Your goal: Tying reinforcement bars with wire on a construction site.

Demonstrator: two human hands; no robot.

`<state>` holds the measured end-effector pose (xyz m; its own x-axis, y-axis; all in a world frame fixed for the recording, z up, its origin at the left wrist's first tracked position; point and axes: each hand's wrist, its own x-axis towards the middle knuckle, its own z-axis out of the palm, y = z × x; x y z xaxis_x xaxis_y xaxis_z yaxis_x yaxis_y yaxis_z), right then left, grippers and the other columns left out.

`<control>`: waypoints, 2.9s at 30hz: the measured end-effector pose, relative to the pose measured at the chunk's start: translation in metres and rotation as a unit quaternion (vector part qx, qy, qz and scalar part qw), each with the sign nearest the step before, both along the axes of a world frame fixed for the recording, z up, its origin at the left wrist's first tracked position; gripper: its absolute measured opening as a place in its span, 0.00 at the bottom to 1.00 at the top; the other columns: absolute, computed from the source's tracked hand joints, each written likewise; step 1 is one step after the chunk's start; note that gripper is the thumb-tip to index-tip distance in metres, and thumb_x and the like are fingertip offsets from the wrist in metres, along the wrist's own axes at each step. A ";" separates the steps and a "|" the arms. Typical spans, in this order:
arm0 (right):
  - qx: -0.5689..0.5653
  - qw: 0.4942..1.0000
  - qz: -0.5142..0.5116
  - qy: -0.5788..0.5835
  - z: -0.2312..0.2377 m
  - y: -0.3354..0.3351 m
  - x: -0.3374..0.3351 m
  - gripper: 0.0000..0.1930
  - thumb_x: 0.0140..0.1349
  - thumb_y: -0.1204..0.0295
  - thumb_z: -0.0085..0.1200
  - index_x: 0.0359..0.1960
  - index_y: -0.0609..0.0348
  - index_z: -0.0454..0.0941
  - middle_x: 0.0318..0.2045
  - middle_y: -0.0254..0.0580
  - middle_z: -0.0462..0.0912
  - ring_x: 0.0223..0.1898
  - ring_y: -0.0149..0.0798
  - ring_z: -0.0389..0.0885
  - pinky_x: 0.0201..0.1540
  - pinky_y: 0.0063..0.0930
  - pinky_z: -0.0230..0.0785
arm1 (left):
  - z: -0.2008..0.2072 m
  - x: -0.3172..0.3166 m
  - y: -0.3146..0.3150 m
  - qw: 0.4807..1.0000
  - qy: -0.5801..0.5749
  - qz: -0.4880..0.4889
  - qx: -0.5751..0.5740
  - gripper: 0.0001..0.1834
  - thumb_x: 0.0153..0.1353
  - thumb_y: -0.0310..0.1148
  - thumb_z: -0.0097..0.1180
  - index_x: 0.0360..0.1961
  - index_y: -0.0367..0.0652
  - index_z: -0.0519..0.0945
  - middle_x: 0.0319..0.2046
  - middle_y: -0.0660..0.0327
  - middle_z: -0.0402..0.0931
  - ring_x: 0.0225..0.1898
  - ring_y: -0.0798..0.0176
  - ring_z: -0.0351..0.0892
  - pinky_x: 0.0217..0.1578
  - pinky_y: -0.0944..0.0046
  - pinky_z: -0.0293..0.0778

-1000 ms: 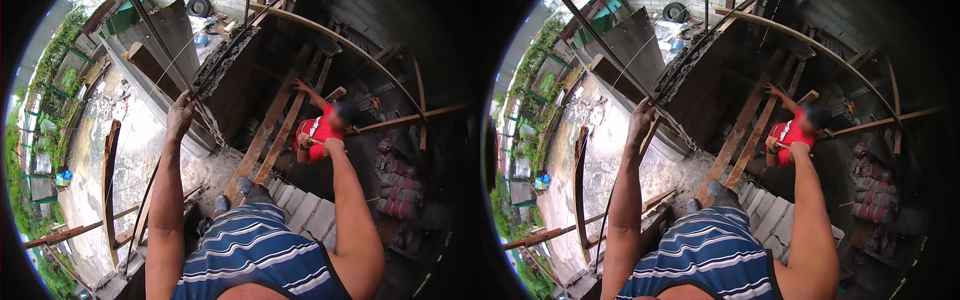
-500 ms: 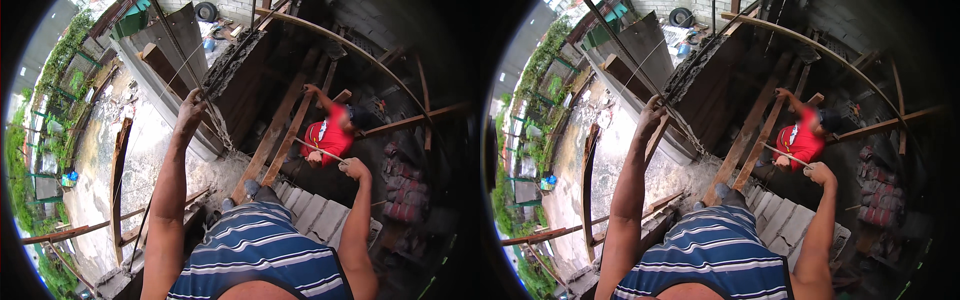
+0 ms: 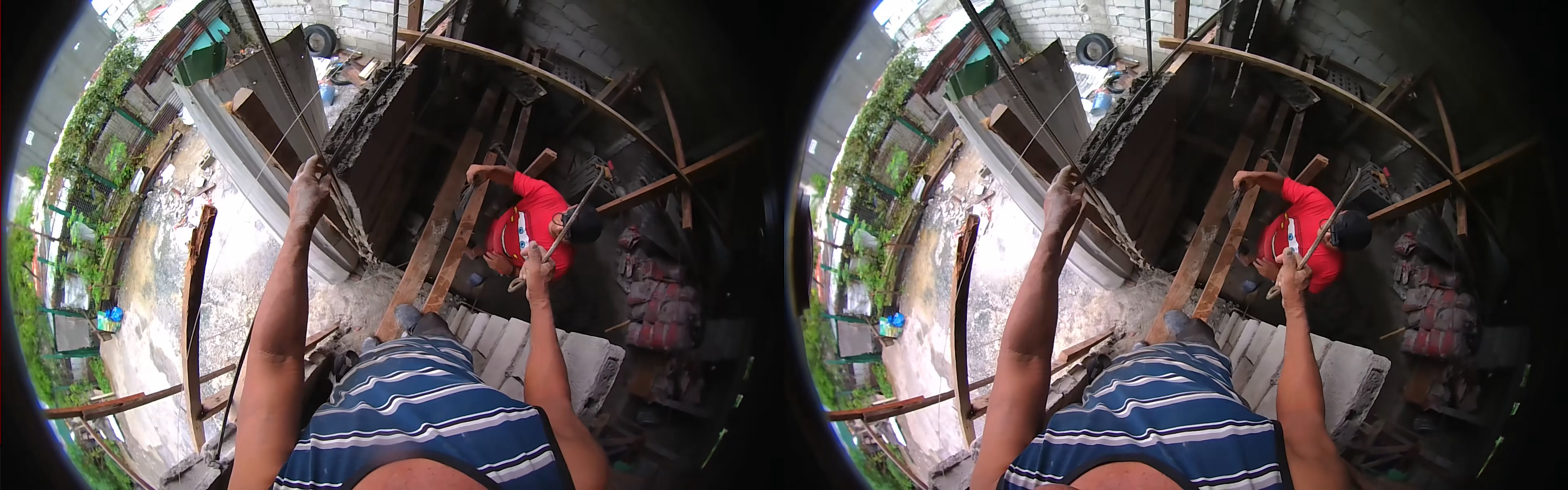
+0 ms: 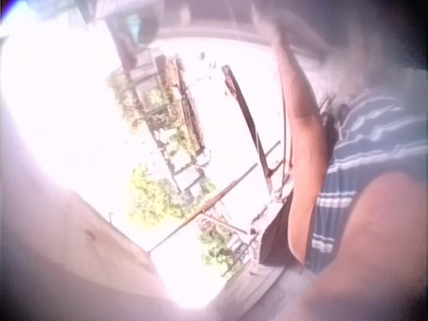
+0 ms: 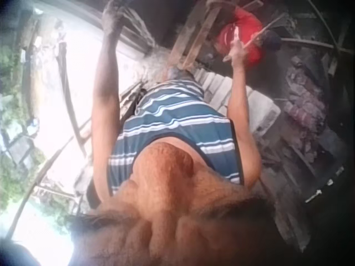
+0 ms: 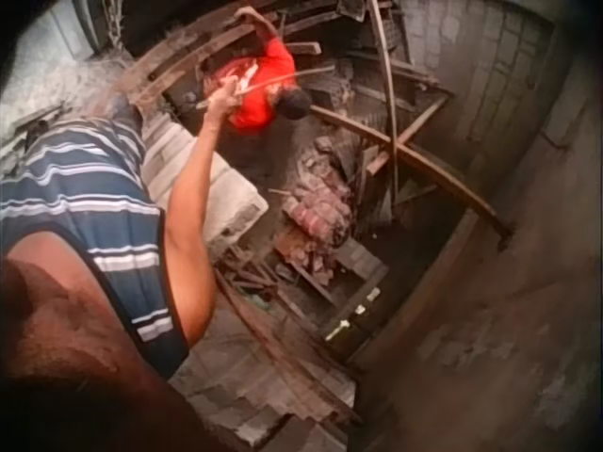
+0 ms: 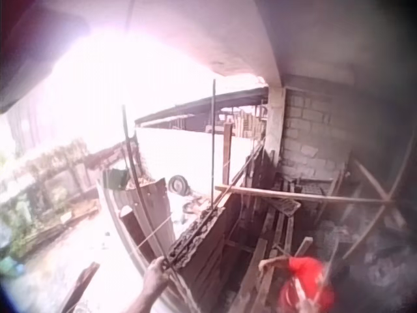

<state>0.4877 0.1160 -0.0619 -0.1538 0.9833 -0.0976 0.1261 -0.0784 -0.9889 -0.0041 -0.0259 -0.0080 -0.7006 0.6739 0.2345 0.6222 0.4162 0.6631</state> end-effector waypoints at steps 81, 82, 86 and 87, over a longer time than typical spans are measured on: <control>0.025 0.970 0.244 0.011 0.095 -0.104 -0.169 0.14 0.63 0.63 0.66 0.38 0.62 0.82 0.29 0.32 0.80 0.34 0.25 0.76 0.38 0.22 0.70 | 0.039 0.130 -0.069 0.859 -0.360 -0.348 -0.107 0.21 0.67 0.47 0.61 0.41 0.35 0.82 0.34 0.67 0.79 0.37 0.73 0.73 0.38 0.68 0.70; 0.024 0.965 0.259 0.011 0.098 -0.104 -0.172 0.14 0.63 0.63 0.66 0.38 0.62 0.82 0.29 0.32 0.80 0.34 0.25 0.76 0.38 0.22 0.70 | 0.042 0.133 -0.075 0.852 -0.380 -0.345 -0.105 0.21 0.67 0.47 0.61 0.42 0.36 0.81 0.33 0.66 0.79 0.37 0.73 0.73 0.39 0.67 0.70; 0.041 0.944 0.323 -0.047 0.103 -0.111 -0.189 0.09 0.64 0.67 0.64 0.35 0.61 0.82 0.24 0.28 0.78 0.28 0.22 0.73 0.33 0.21 0.68 | 0.041 0.137 -0.092 0.833 -0.432 -0.342 -0.047 0.21 0.67 0.46 0.60 0.45 0.34 0.80 0.34 0.61 0.81 0.38 0.70 0.75 0.43 0.63 0.73; 0.051 0.939 0.333 -0.067 0.104 -0.114 -0.193 0.09 0.64 0.69 0.63 0.33 0.62 0.81 0.24 0.27 0.77 0.27 0.22 0.72 0.31 0.21 0.67 | 0.041 0.136 -0.095 0.839 -0.434 -0.327 -0.041 0.21 0.67 0.46 0.60 0.45 0.34 0.80 0.34 0.61 0.81 0.38 0.70 0.75 0.43 0.63 0.73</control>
<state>0.2951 0.0016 0.0417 -0.7311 0.6787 -0.0698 0.2369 0.1565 -0.9588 0.1322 -0.1210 0.0325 -0.0588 0.9694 -0.2383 0.0333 0.2405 0.9701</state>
